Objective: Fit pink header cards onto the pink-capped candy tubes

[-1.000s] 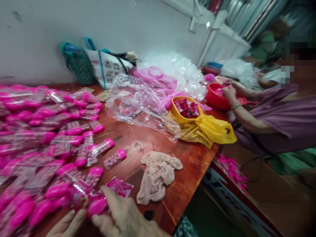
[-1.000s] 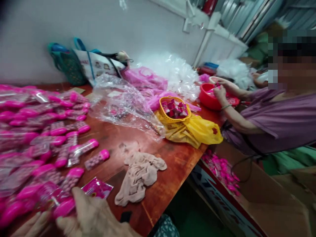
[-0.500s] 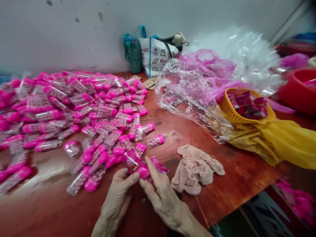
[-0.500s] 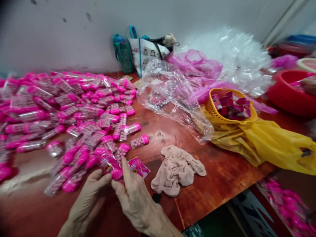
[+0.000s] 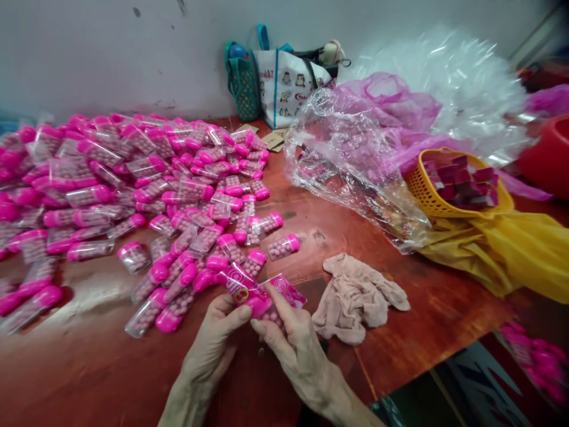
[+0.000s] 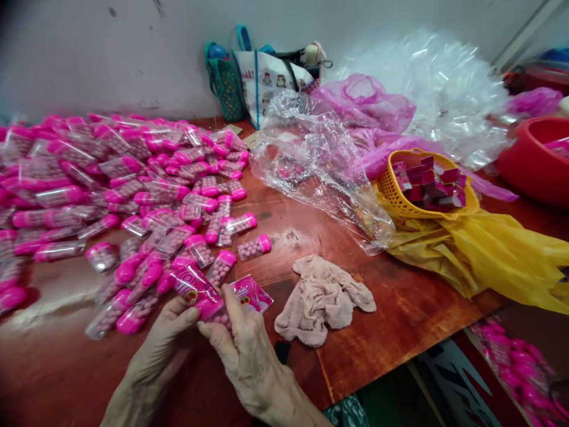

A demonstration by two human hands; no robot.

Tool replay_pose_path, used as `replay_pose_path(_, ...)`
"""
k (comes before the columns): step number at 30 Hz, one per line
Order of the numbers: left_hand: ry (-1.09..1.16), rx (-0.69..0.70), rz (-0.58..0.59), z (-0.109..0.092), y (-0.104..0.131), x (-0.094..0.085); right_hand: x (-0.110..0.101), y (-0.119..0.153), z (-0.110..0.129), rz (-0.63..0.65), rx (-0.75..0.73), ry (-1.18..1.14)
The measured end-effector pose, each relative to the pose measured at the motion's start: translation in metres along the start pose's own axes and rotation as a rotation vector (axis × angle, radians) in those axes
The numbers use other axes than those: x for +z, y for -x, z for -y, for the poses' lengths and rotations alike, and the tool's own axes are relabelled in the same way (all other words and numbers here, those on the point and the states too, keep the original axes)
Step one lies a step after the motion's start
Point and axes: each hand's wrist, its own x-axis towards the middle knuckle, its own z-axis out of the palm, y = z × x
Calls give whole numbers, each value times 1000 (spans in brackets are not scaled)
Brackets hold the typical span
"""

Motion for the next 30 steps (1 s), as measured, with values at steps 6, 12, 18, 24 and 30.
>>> replay_pose_path(6,-2,29,0,3,-4,0,11,-1,-10,-102,-93,146)
replay_pose_path(12,21,47,-62,4,-6,3,6,-4,-9,-17,-10,35)
replay_pose_path(18,56,155,-162,1,-10,1,12,5,-13,-18,139,-27)
replay_pose_path(24,51,96,-67,11,-9,3,22,15,-11,-155,125,55)
replay_pose_path(30,102,162,-128,8,-2,1,29,15,-9,-112,75,81)
